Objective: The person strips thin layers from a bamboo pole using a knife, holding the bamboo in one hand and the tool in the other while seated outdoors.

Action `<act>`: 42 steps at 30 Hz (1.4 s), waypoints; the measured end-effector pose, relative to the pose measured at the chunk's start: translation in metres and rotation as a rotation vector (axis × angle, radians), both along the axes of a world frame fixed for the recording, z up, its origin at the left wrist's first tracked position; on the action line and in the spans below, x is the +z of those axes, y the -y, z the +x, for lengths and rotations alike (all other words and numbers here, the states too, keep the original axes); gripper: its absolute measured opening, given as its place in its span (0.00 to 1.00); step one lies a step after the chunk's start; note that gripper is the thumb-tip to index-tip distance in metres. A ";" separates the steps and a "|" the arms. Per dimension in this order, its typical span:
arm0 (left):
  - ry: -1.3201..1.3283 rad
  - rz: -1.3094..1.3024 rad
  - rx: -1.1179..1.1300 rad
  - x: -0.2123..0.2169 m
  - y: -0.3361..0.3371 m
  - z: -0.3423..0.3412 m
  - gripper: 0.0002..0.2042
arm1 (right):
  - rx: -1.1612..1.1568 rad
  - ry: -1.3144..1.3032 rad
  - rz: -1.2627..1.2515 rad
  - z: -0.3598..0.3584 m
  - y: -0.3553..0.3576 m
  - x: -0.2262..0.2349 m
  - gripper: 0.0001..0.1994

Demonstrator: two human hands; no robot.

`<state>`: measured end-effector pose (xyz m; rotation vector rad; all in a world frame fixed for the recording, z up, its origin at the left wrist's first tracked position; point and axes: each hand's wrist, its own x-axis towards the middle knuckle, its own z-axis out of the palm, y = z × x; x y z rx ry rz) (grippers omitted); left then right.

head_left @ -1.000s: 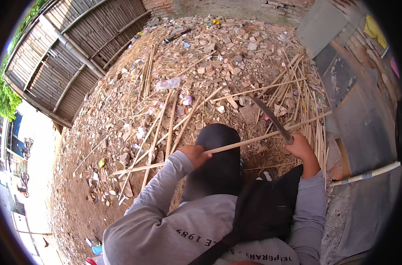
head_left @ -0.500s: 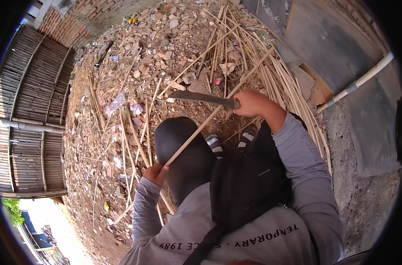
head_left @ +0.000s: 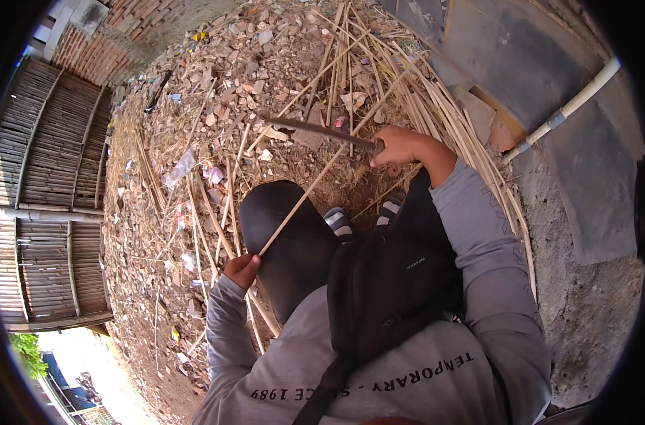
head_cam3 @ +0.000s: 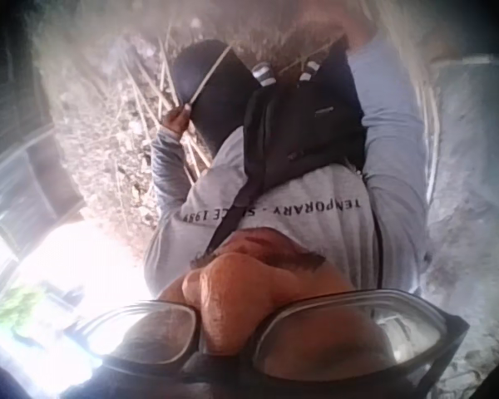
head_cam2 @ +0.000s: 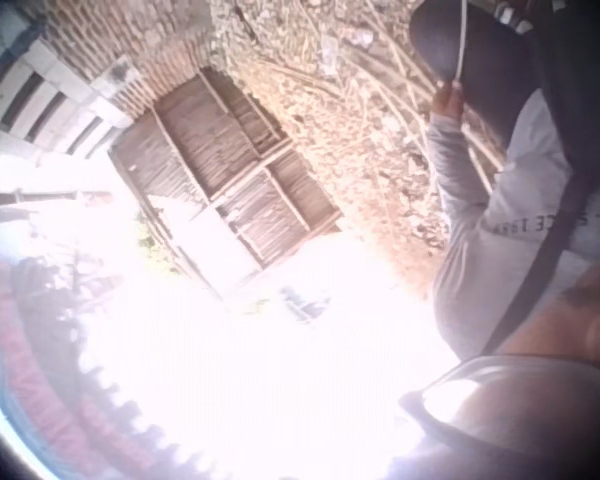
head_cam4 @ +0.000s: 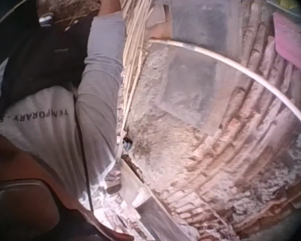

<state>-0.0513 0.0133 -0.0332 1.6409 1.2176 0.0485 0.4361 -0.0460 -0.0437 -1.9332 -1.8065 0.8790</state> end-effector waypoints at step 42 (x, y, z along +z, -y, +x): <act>-0.297 0.790 -0.052 0.016 0.050 0.027 0.20 | -0.144 0.237 0.127 -0.023 0.010 0.040 0.17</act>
